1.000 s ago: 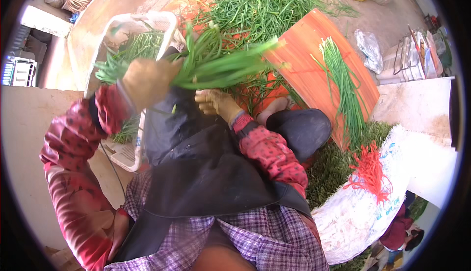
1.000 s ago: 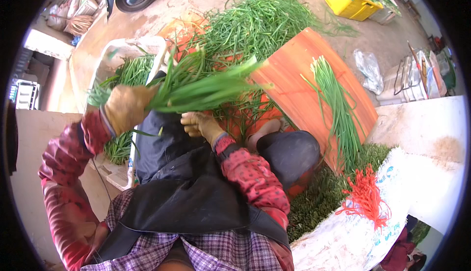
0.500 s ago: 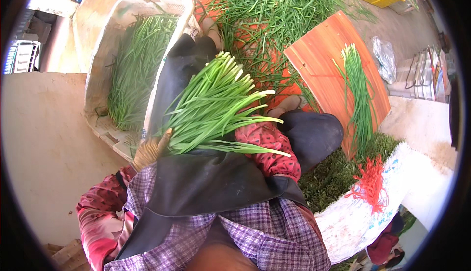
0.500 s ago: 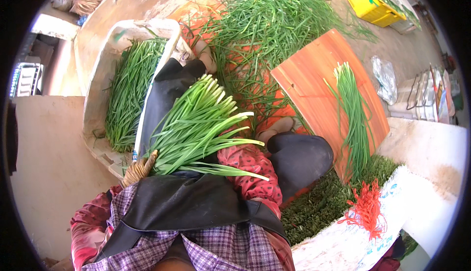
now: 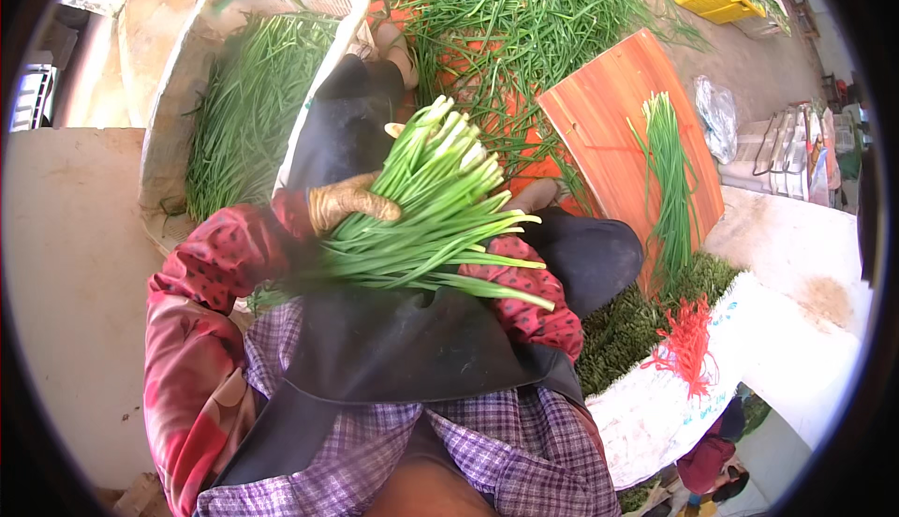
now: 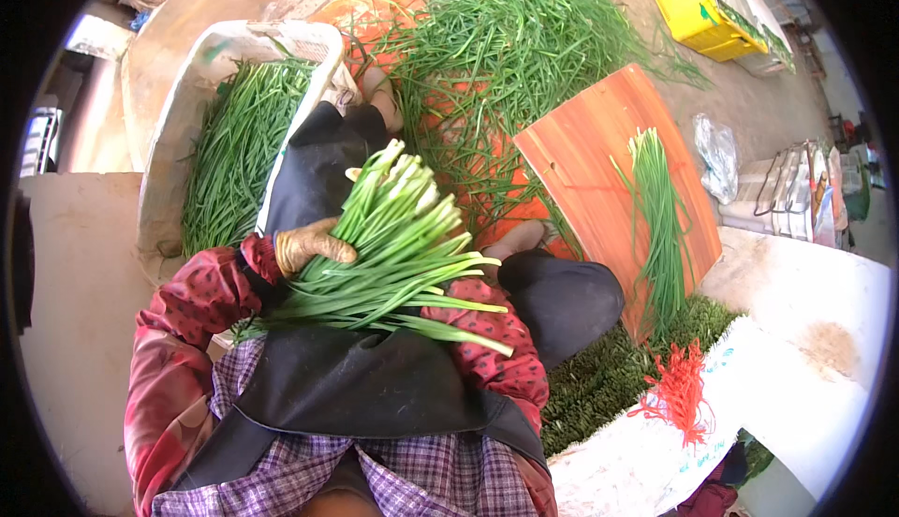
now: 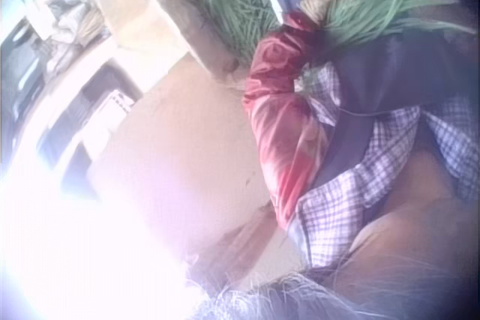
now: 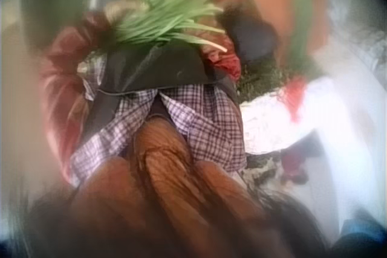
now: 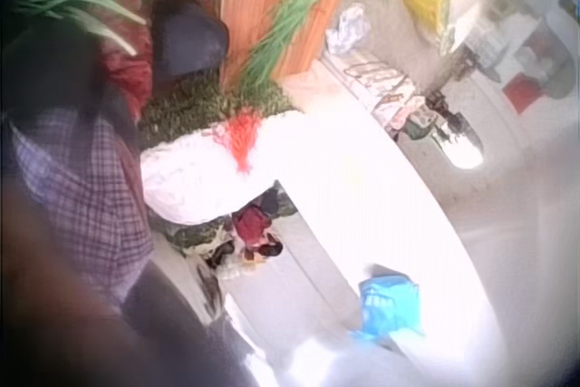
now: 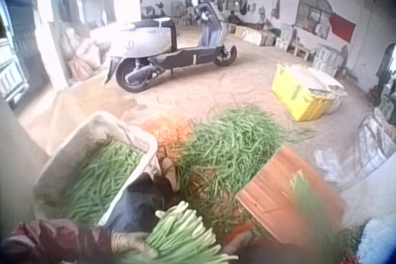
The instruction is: The person gathers leeks from a bin, removes loose leaves by hand, and aligns the stalks. They then place the bundle on a board, wrap it with a red tie, and set the finished bundle onto a large white bag.
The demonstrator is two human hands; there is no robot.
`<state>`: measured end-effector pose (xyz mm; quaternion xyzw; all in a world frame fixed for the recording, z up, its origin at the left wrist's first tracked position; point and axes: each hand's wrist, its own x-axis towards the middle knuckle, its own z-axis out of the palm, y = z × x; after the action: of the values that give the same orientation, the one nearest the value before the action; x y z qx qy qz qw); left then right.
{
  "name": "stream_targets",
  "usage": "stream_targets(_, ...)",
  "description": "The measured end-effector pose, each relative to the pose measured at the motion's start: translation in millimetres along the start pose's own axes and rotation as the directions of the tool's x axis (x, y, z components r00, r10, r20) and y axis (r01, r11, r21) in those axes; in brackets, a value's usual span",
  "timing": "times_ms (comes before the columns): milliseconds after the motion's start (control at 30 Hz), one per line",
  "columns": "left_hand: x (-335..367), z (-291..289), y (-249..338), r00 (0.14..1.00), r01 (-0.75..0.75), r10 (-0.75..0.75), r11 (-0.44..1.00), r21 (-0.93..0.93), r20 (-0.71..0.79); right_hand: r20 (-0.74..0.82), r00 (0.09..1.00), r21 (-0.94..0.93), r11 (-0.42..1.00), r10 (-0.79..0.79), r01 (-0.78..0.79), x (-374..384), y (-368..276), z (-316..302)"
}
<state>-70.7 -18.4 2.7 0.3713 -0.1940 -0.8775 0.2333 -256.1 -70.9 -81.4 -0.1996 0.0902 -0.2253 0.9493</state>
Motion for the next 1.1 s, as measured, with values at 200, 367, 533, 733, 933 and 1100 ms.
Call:
stream_targets(200, -13.8, 12.9, -26.0, 0.986, 0.131, -0.138, 0.989, -0.07, -0.098, -0.597, 0.786, -0.548, 0.798, -0.163, -0.251, -60.5, -85.1, -32.5)
stream_targets(367, -15.0, 15.5, -28.5, 0.971, 0.081, -0.099, 0.993, -0.091, -0.216, 0.08, 0.845, -0.996, -0.072, -0.529, 0.049, -53.9, -127.3, 40.3)
stream_targets(533, -12.2, 21.0, -30.8, 0.955, 0.075, -0.085, 0.996, -0.047, -0.284, 0.191, 0.939, -0.811, -0.585, -0.285, -0.012, -18.7, -84.2, 49.6)
stream_targets(733, -14.1, 21.3, -35.8, 0.949, 0.053, -0.04, 0.998, 0.033, -0.314, 0.096, 0.873, -0.574, -0.743, -0.479, -0.345, -26.4, -104.4, -6.2)
stream_targets(933, -8.7, 13.8, -40.5, 0.95, 0.081, -0.058, 0.995, 0.064, -0.308, 0.275, 0.947, -0.799, -0.588, -0.168, 0.128, 1.9, -112.1, 57.9)
stream_targets(1100, -7.1, 16.5, -32.4, 0.952, 0.084, -0.069, 0.996, 0.04, -0.299, -0.093, 0.981, -0.804, -0.594, 0.173, 0.028, 24.4, -88.7, 54.6)
